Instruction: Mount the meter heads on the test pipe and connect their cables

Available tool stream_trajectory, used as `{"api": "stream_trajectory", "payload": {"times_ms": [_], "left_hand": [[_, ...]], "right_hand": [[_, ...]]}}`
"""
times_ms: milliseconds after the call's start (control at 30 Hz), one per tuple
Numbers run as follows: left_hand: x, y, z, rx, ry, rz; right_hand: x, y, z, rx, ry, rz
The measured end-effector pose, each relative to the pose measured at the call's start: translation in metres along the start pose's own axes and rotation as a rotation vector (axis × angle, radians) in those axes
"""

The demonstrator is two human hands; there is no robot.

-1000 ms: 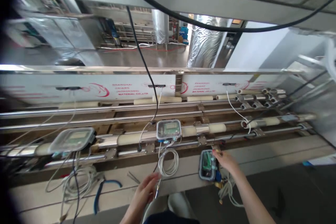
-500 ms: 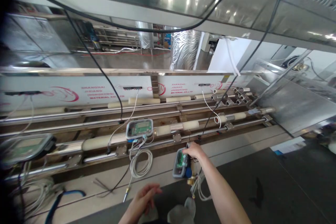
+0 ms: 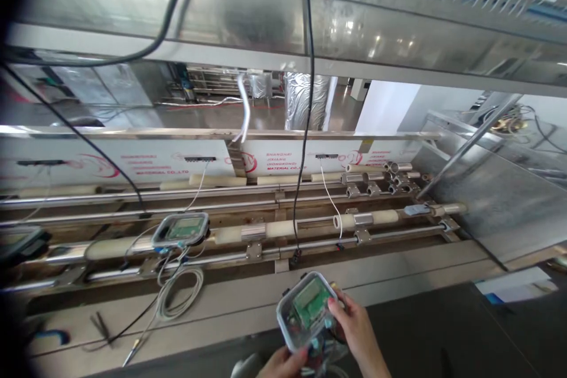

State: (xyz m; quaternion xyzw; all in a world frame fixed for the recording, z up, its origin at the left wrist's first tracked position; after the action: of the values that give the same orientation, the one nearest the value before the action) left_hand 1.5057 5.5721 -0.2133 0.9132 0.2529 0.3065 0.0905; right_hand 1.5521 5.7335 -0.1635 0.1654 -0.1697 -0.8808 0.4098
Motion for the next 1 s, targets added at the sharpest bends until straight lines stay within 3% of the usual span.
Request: {"api": "stream_trajectory", "payload": {"times_ms": [133, 300, 433, 667, 833, 1000], "left_hand": [[0.027, -0.053, -0.018, 0.019, 0.169, -0.154], [0.03, -0.1, -0.062, 0.124, 0.102, -0.228], [0.019, -0.118, -0.087, 0.232, -0.013, -0.246], [0.006, -0.149, -0.1, 0.477, -0.073, -0.261], [-0.002, -0.168, -0.102, 0.505, -0.171, -0.346], [0.0, -0.181, -0.099, 0.466, -0.197, -0.409]], "right_hand": [[-0.036, -0.013, 0.019, 0.008, -0.092, -0.128], [-0.05, -0.038, 0.038, -0.013, -0.166, -0.276], [-0.04, -0.071, 0.034, -0.016, -0.34, -0.126], [-0.025, -0.135, 0.024, -0.013, -0.404, 0.105], [-0.016, -0.17, 0.022, -0.021, -0.478, 0.289], [-0.021, -0.188, 0.013, 0.028, -0.434, 0.368]]}}
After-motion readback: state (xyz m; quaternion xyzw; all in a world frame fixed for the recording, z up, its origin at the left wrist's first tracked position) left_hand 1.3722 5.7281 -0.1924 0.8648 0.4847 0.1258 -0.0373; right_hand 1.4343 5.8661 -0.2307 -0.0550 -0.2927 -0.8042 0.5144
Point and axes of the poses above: each hand's wrist, its own y-axis away from the middle knuckle, its own x-axis out of the palm, z = x × y, the point moved 7 cm from there along -y, towards the middle knuckle, and after that the axes turned 8 degrees about x, right-handed, at the moved point
